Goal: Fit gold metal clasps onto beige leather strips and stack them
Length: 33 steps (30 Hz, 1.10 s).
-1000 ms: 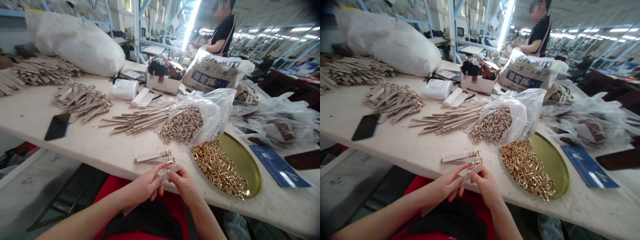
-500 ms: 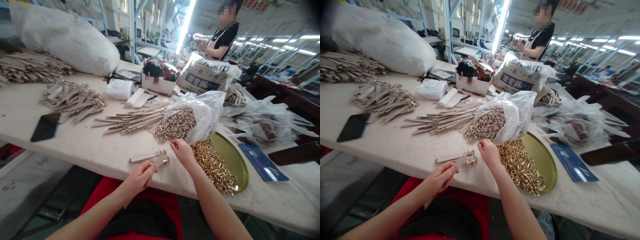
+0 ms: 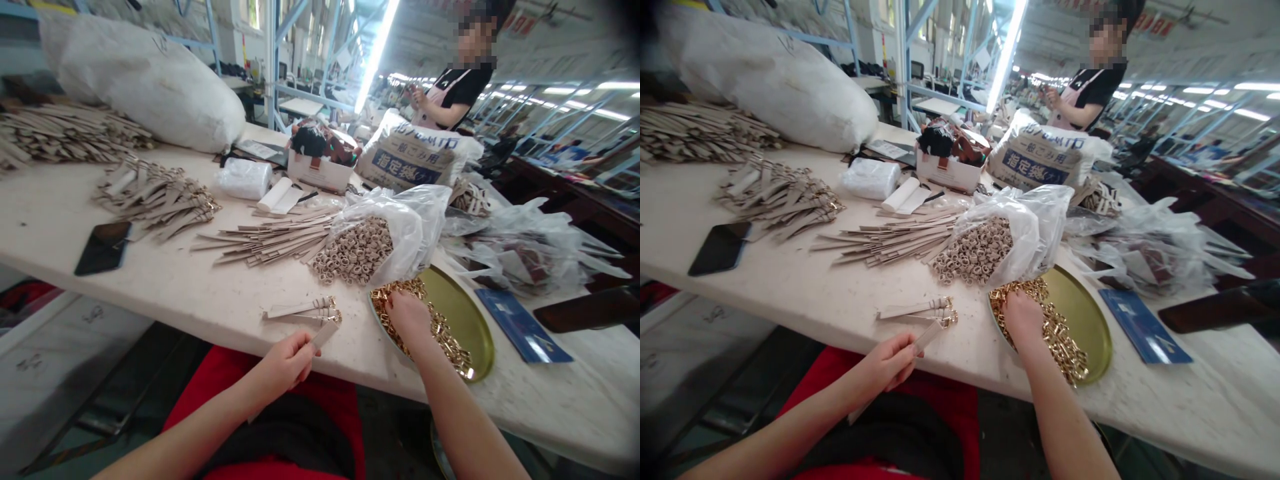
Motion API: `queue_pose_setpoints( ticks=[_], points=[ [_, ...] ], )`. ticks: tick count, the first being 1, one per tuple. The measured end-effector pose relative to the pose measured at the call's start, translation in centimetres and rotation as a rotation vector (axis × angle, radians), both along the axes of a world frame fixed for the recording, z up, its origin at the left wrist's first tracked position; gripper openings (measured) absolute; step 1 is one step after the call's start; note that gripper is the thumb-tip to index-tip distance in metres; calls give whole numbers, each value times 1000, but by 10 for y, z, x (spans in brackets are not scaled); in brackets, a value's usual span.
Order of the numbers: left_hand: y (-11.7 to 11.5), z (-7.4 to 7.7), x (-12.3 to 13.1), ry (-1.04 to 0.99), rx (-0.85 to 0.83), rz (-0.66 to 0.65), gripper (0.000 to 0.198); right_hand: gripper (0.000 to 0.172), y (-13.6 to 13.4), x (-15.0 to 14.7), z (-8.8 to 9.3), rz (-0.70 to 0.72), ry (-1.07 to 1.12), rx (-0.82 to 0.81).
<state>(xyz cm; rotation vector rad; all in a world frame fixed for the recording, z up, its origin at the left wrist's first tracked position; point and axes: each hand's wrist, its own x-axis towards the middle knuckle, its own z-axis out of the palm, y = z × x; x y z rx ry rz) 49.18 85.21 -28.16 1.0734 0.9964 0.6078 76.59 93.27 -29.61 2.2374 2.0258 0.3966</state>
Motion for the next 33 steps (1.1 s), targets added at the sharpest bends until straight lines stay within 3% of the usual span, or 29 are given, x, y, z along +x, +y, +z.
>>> queue_pose_setpoints(
  ticks=[3,6,9,12,16,22,24,27,30,33],
  points=[
    [1,0,-5,33,14,4,21,21,-4,2,8,8,157,121],
    [7,2,-3,60,87,15,21,21,-14,-6,16,20,725,170],
    [17,10,4,76,197,38,23,28,-29,-36,20,22,1460,-39],
    [27,18,7,79,252,91,26,27,-44,-77,19,32,1821,-264],
    [33,18,1,147,307,123,23,26,-57,-113,14,57,1957,-419],
    [29,11,-6,448,508,-16,16,25,-63,-121,3,-43,2165,-616],
    [29,11,-6,494,545,-22,18,24,-64,-122,1,-88,2220,-555],
    [29,13,-9,502,534,2,26,21,-65,-123,-1,-149,2278,-340],
    [25,10,-17,458,447,-15,31,22,-65,-125,-3,-204,2291,-154],
    [18,5,-23,368,339,-86,28,23,-65,-127,-3,-255,2315,-105]
  ],
)
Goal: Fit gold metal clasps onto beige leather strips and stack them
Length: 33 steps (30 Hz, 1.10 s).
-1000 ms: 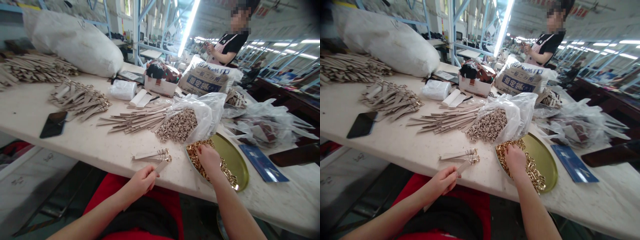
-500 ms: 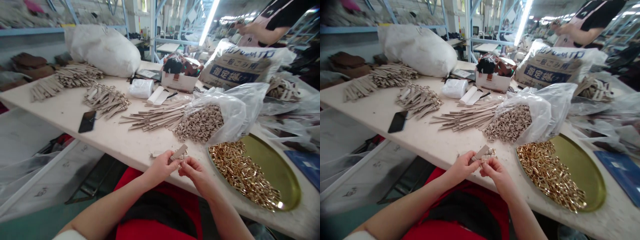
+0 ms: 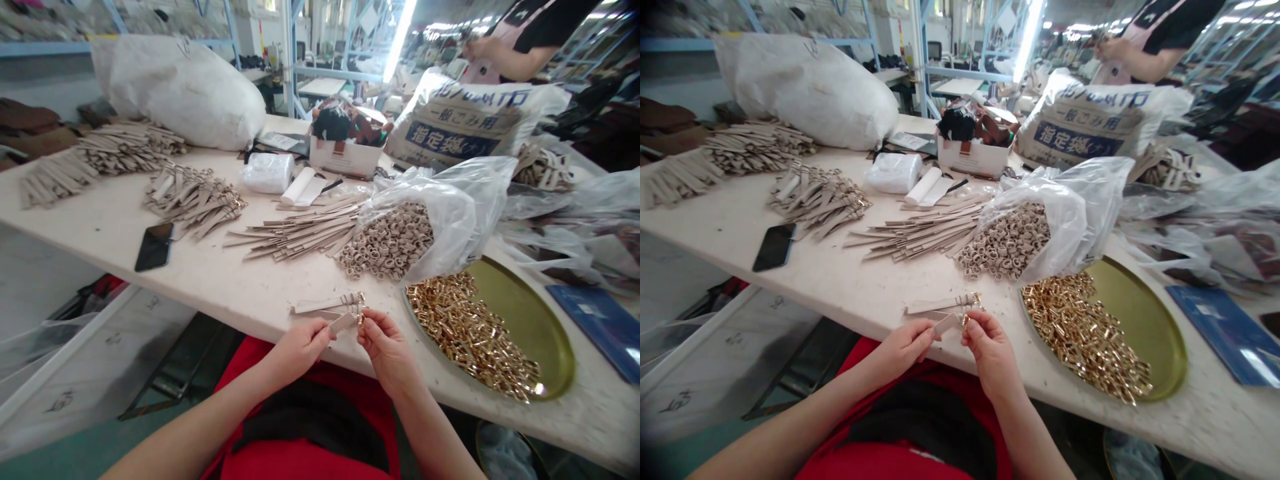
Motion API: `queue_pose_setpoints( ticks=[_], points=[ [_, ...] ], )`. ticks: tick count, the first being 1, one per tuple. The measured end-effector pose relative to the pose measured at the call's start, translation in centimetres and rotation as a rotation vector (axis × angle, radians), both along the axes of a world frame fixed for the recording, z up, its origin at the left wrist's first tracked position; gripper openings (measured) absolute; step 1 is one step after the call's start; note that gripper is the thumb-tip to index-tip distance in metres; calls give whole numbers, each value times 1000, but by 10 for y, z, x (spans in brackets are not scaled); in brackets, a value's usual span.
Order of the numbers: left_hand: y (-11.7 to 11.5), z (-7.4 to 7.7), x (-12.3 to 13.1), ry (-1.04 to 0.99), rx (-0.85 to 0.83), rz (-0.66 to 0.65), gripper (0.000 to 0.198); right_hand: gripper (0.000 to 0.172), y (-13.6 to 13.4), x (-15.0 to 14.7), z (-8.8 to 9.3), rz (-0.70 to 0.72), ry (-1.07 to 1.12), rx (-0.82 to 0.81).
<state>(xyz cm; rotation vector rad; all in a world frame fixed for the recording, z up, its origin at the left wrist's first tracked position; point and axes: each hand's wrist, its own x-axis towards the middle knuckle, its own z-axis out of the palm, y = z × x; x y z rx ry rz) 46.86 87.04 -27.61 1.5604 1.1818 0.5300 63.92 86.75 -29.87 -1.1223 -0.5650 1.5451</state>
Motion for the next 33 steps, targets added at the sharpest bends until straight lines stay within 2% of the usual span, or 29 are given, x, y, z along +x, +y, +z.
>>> queue_pose_setpoints(
  ticks=[2,6,8,11,14,16,18,23,25,27,33],
  points=[
    [-3,-1,0,-8,3,-39,27,24,-2,-3,1,-11,48,-45],
    [-4,2,5,67,222,-87,25,21,-13,-12,1,52,115,-108],
    [-4,4,9,43,230,-80,20,21,-20,-18,0,89,92,-91],
    [-8,3,13,-85,41,1,12,22,-27,-25,-2,66,-46,8],
    [-13,0,16,-247,-249,62,13,19,-29,-28,-3,30,-258,124],
    [-14,-2,15,-336,-345,77,15,18,-30,-28,-5,43,-333,149],
    [-15,-4,14,-376,-358,76,18,19,-31,-28,-7,73,-302,123],
    [-14,-7,12,-308,-374,47,17,20,-33,-30,-13,116,18,-20],
    [-14,-7,12,-309,-389,49,20,21,-33,-30,-15,110,18,-38],
    [-14,-6,13,-328,-395,57,23,22,-33,-29,-14,105,-86,-11],
    [-12,-10,14,-345,-378,20,24,25,-31,-21,-7,85,-594,173]
  ],
)
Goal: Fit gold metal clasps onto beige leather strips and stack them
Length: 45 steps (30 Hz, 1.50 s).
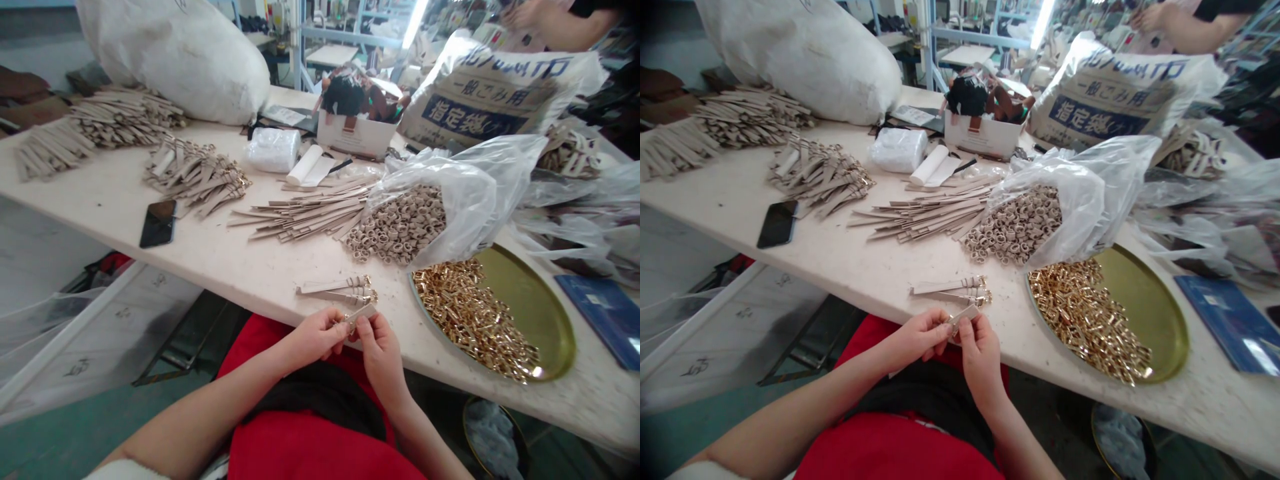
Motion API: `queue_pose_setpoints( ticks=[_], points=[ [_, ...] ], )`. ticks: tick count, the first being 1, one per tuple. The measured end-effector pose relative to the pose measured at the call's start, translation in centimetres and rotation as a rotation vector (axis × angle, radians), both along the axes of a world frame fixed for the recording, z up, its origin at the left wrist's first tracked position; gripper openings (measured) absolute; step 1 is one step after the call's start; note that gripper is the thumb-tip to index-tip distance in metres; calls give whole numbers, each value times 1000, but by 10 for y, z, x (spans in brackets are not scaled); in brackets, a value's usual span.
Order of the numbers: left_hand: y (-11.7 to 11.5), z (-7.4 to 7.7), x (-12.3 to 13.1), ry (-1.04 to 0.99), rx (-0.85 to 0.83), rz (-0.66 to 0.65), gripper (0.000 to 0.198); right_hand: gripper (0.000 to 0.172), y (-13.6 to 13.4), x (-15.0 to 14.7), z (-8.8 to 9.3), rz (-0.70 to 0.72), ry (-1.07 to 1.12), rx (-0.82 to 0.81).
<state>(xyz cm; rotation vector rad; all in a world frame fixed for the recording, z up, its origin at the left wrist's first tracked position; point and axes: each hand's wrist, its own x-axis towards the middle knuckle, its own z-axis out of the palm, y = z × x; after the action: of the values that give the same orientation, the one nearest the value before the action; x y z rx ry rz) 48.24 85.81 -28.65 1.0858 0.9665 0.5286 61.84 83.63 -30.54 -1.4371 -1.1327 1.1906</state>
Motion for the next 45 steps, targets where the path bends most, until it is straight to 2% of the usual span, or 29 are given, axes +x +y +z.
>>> queue_pose_setpoints(
  ticks=[4,9,11,15,18,21,23,25,27,29,30,32,33,35,37,39,42,45],
  points=[
    [-1,-6,2,35,-7,16,19,22,0,5,1,60,-103,33],
    [-7,-5,3,148,128,86,16,6,-1,10,3,59,-394,322],
    [-8,-1,2,142,164,56,17,7,0,13,4,83,-356,254],
    [-2,5,0,156,170,3,25,15,2,17,6,190,-85,20],
    [8,2,3,163,194,58,30,19,7,26,10,264,-5,32],
    [18,-1,7,64,158,124,30,29,31,45,14,324,-16,49],
    [23,-2,10,37,168,107,35,31,61,59,14,241,-221,96],
    [26,-2,13,51,182,77,32,26,97,70,9,118,-661,182],
    [27,-2,14,69,170,89,29,21,130,74,1,71,-1075,140],
    [27,-2,12,85,147,116,30,17,150,75,-6,74,-1282,83],
    [27,-2,10,97,138,127,29,16,154,74,-8,76,-1299,82],
    [28,-1,7,118,135,150,28,15,150,72,-7,73,-1140,136],
    [29,1,5,124,139,172,27,14,142,71,-4,77,-958,152],
    [32,5,4,123,150,232,27,17,119,67,5,102,-445,102],
    [34,9,6,118,172,285,27,22,92,58,15,143,74,-50],
    [34,11,9,129,224,300,26,23,69,45,20,140,409,-164],
    [28,10,11,166,308,267,23,21,49,28,17,101,627,-207],
    [21,10,6,229,318,183,22,18,42,19,10,78,667,-213]
  ],
)
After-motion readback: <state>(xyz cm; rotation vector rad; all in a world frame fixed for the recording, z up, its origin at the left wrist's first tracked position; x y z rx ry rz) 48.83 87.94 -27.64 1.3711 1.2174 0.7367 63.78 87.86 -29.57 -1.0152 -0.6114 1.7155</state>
